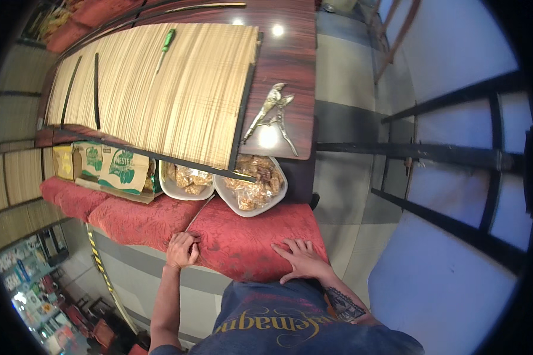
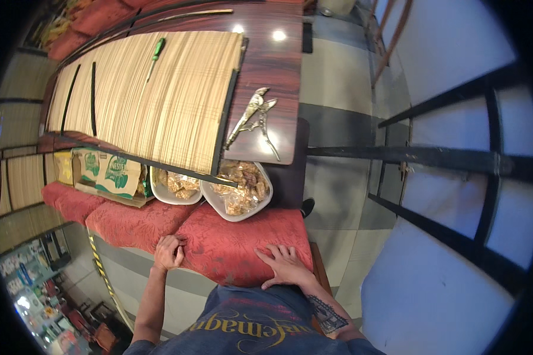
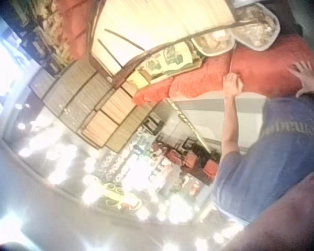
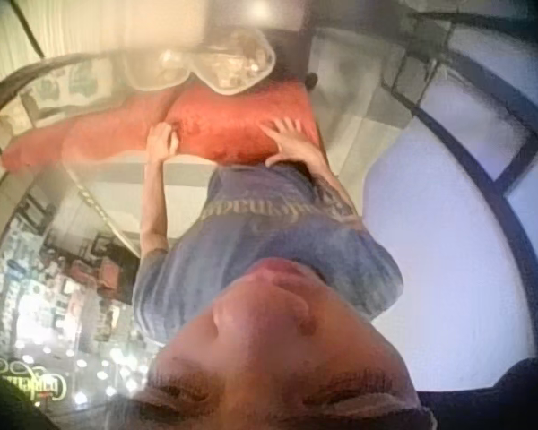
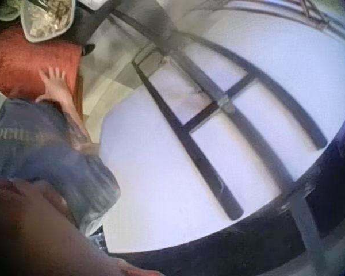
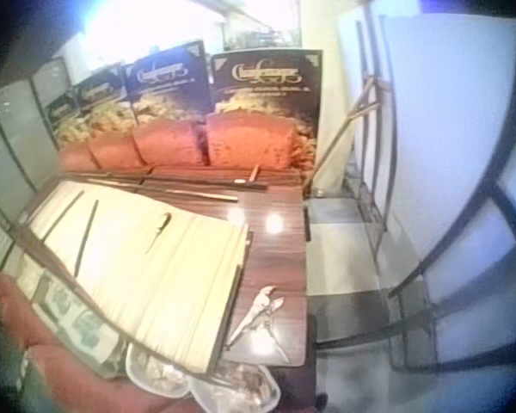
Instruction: The person uses pliers to hammer a metal frame onto a bamboo mat and then uses a screwdriver to tighten screws along the edge of the mat. The person works on a table covered with a red cloth in a room with visible shelving.
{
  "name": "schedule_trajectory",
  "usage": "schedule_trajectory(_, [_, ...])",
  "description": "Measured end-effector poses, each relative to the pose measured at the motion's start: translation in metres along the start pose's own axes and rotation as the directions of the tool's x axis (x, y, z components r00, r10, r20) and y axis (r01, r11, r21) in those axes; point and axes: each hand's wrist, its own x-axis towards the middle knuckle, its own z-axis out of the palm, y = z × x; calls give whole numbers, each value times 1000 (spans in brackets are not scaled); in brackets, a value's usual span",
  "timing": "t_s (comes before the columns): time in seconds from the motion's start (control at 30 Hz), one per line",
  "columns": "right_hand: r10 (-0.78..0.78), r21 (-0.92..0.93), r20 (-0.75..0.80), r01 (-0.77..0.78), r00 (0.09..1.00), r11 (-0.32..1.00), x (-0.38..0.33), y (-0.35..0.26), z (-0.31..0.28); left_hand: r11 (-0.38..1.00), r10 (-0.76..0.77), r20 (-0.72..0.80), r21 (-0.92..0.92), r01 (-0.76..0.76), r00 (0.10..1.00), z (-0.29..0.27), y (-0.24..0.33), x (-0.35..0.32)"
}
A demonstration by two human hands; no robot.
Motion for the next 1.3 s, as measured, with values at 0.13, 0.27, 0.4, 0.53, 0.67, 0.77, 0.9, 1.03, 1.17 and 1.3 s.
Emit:
schedule_trajectory(0.13, [-58, 13, 94, 57, 994, 998, 4, 6, -12, 998, -66, -16, -9, 66, 998, 2, 1, 0])
schedule_trajectory(0.27, [-53, 39, 204, 46, 978, 998, 16, 10, -20, 993, -106, -70, -62, 102, 992, -1, 6, 6])
schedule_trajectory(0.4, [-83, 70, 293, 65, 952, 995, 23, 10, -33, 966, -244, -91, -112, 233, 966, -2, 10, 5])
schedule_trajectory(0.53, [-157, 467, 190, 52, 969, 883, 52, 59, -53, 897, -434, -119, -150, 416, 893, 2, 16, 22])
schedule_trajectory(0.67, [-13, 502, -228, 129, 974, 855, 113, 67, -160, 827, -562, -216, -157, 539, 799, 5, 41, 67])
schedule_trajectory(0.77, [-12, 316, -410, 155, 912, 936, 166, 71, -231, 808, -584, -334, -331, 488, 740, -1, 81, 132])
schedule_trajectory(0.9, [-305, -116, -589, 295, 749, 948, 217, 87, -270, 859, -493, -416, -374, 350, 764, 2, 117, 216])
schedule_trajectory(1.03, [-346, -90, -540, 356, 767, 930, 220, 85, -253, 887, -462, -393, -198, 417, 795, 10, 125, 250])
schedule_trajectory(1.17, [-443, -130, -687, 502, 576, 855, 210, 97, -236, 821, -570, -364, -230, 523, 736, 18, 127, 256])
schedule_trajectory(1.3, [-236, 47, -761, 414, 605, 909, 186, 118, -267, 876, -476, -375, -121, 467, 795, 21, 124, 250])
